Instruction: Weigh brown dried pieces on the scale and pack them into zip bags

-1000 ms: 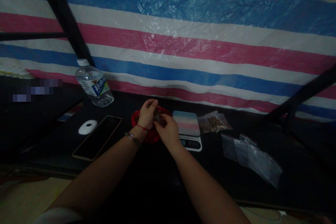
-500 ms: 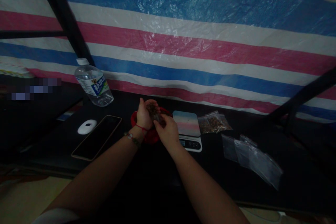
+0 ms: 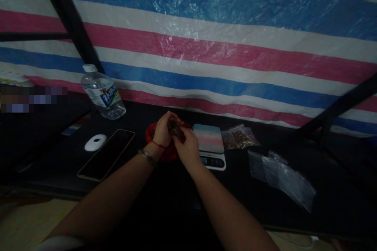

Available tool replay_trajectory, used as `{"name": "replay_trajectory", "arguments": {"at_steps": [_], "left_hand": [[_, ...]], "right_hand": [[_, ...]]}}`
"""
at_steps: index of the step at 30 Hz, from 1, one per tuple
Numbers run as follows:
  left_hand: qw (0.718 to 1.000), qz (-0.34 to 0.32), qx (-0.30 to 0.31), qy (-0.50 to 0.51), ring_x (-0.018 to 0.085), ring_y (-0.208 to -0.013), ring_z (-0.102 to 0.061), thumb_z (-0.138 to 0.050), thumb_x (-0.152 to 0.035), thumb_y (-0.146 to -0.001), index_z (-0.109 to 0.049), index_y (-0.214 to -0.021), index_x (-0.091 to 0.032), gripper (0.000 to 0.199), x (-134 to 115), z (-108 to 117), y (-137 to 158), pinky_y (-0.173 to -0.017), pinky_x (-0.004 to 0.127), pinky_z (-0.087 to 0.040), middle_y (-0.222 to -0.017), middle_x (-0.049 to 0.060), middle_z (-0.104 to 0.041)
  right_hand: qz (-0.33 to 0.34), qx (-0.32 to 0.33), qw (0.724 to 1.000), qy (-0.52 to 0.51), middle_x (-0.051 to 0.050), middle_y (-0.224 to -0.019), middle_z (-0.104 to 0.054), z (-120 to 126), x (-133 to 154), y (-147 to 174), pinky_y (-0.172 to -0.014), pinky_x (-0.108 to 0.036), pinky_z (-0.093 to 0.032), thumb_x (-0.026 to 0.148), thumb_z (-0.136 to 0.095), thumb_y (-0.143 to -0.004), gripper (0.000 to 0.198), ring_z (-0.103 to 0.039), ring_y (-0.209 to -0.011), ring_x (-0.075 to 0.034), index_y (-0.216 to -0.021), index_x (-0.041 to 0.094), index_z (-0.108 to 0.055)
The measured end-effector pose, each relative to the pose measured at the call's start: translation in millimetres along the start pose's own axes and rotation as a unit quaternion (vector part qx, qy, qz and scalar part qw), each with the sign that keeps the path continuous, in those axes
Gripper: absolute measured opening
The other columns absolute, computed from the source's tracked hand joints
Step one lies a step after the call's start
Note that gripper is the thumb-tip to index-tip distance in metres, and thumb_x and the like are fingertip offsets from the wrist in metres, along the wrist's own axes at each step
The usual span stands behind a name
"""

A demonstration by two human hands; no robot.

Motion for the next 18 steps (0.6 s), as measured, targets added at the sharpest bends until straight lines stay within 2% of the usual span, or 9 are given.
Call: {"name": "replay_trajectory", "arguments": {"at_steps": [6, 13, 18], "left_hand": [[0.994, -0.036, -0.013, -0.102, 0.018, -0.069, -0.066, -0.065, -0.051, -0.072, -0.060, -0.068, -0.016, 0.036, -3.3, 3.1, 0.5, -0.063, 0.027, -0.049, -0.065, 0.003, -0.066], [0.994, 0.020, 0.004, -0.105, 0.018, -0.068, -0.065, -0.062, -0.055, -0.071, -0.062, -0.062, -0.014, 0.042, 10.0, 3.6, -1.9, -0.066, 0.030, -0.050, -0.078, 0.009, -0.072], [0.981, 0.057, 0.044, -0.181, 0.020, -0.067, -0.065, -0.055, -0.063, -0.074, -0.071, -0.071, -0.013, 0.053, 19.4, 3.0, -3.3, -0.064, 0.030, -0.049, -0.074, 0.011, -0.071]], "right_hand": [[-0.048, -0.002, 0.998, -0.047, -0.010, -0.103, -0.065, -4.9, -12.1, -1.4, -0.090, -0.037, -0.050, 0.020, -0.067, -0.072, 0.033, -0.061, -0.097, -0.023, -0.105, 0.017, -0.067], [-0.065, -0.006, 0.996, -0.056, -0.010, -0.104, -0.064, -7.8, -19.9, -1.6, -0.093, -0.039, -0.048, 0.022, -0.064, -0.075, 0.032, -0.060, -0.100, -0.024, -0.106, 0.016, -0.066], [-0.064, 0.020, 0.997, -0.049, -0.008, -0.100, -0.064, -12.6, -18.6, -3.3, -0.091, -0.038, -0.048, 0.017, -0.065, -0.070, 0.031, -0.059, -0.097, -0.023, -0.101, 0.017, -0.067]]}}
Point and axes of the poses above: each hand's wrist, its own y-axis away from the middle knuckle, its own z-axis out of the back of the hand, x = y × z, the point moved 9 cm from there along -y, towards the middle knuckle
